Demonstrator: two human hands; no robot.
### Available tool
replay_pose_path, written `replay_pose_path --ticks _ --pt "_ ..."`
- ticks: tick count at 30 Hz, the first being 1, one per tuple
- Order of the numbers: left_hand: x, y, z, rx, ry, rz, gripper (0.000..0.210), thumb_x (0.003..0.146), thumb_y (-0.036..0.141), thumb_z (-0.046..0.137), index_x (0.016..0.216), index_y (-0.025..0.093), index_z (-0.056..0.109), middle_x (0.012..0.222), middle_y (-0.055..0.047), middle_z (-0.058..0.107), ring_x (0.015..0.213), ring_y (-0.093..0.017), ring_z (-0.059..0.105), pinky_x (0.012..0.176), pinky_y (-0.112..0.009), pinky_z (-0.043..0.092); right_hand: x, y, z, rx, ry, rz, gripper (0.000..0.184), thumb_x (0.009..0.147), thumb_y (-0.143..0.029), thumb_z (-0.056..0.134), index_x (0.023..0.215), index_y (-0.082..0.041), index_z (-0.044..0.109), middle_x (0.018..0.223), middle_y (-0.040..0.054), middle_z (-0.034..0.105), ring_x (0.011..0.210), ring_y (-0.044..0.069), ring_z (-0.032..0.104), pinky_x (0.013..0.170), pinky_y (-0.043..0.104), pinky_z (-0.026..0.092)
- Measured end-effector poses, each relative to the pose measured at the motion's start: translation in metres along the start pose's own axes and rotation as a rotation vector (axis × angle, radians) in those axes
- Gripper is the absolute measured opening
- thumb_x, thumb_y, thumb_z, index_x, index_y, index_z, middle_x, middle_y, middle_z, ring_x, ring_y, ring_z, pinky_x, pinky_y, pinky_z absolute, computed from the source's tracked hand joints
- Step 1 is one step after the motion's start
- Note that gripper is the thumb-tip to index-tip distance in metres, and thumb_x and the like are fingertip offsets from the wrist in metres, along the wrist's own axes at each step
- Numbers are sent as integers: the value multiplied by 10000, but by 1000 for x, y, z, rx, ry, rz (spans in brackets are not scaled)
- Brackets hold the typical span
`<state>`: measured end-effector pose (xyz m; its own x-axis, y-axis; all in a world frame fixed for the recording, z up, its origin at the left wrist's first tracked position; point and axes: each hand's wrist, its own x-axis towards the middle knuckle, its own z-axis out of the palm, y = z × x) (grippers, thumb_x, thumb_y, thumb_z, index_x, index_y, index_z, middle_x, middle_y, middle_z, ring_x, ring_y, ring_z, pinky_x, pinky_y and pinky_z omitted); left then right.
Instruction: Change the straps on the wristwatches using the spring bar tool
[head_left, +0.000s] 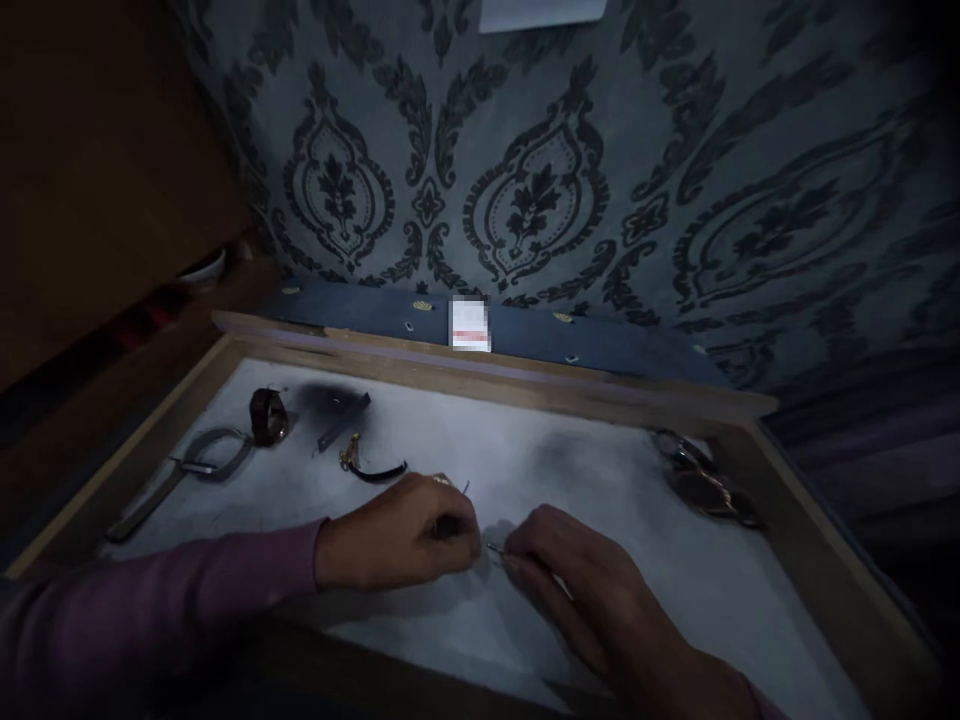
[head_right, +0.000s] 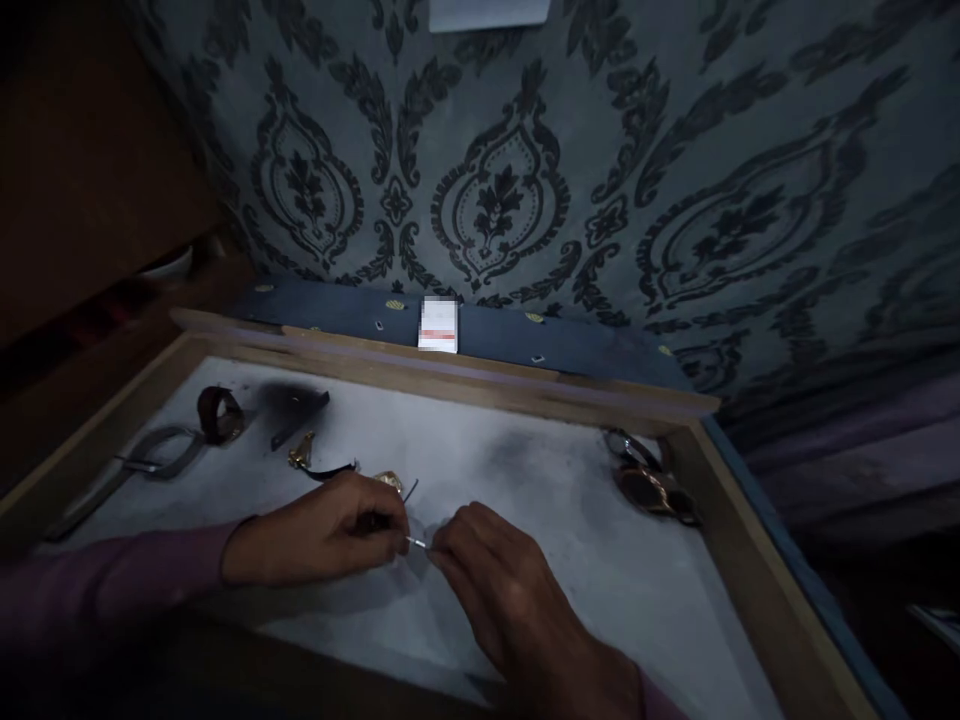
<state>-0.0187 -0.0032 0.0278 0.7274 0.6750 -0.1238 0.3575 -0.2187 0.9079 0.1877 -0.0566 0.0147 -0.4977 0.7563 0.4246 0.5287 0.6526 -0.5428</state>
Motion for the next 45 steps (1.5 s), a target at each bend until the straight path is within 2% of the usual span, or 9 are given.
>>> replay_pose_path --ticks 3,6,10,13,17,22,28,35,45 --pt "-1 2 -1 -32 26 -4 141 803 150 590 689 124 671 641 13 564 615 -105 506 577 -211 360 1 1 1 116 23 95 183 936 -148 498 779 -214 565 658 7 599 547 139 559 487 245 442" --pt "-1 3 -1 -84 79 -15 129 809 162 598 709 130 671 661 21 569 612 -96 506 576 -207 357 4 2 3 323 8 335 169 893 -232 579 729 -210 610 630 2 605 559 146 570 491 242 446" --pt "-3 5 -1 -68 158 -16 133 790 129 590 670 132 647 621 34 543 593 -90 476 567 -210 338 9 4 10 782 69 740 210 790 -385 705 725 -197 637 575 -19 543 492 121 488 433 224 388" --pt "-5 8 -2 -65 208 -8 148 807 153 576 671 134 632 615 33 531 595 -94 466 557 -215 326 13 5 17 1114 164 879 243 706 -393 787 778 -195 666 599 -15 543 527 125 503 476 232 432" --pt "-7 8 -2 -74 238 5 174 830 179 559 669 139 610 605 33 518 581 -93 452 554 -212 329 22 2 22 1304 242 919 240 632 -310 860 761 -186 700 735 20 615 594 125 540 551 245 491" --pt "-7 4 -5 -46 214 5 212 879 247 536 723 141 634 656 14 569 616 -109 486 576 -220 356 39 -1 23 1422 233 1039 219 633 -255 880 677 -150 693 675 -5 600 549 58 486 487 149 422" --pt "-9 -2 -31 109 243 1 295 959 286 435 785 146 629 742 -6 607 712 -136 555 653 -244 386 43 10 25 1539 233 1178 276 547 -208 922 687 -117 702 661 -10 626 538 34 508 469 125 408" --pt "-29 -21 -52 649 269 31 218 976 208 428 893 139 618 876 -48 603 844 -188 548 745 -305 390 46 29 21 1385 295 1069 296 559 -265 918 681 -119 691 648 -9 655 523 32 529 467 111 427" --pt "-32 -35 -45 957 128 -19 92 912 238 585 892 151 564 929 -55 594 868 -225 523 750 -352 390 48 35 24 1302 187 1029 326 665 -363 859 738 -157 617 747 28 710 661 116 695 566 172 516"
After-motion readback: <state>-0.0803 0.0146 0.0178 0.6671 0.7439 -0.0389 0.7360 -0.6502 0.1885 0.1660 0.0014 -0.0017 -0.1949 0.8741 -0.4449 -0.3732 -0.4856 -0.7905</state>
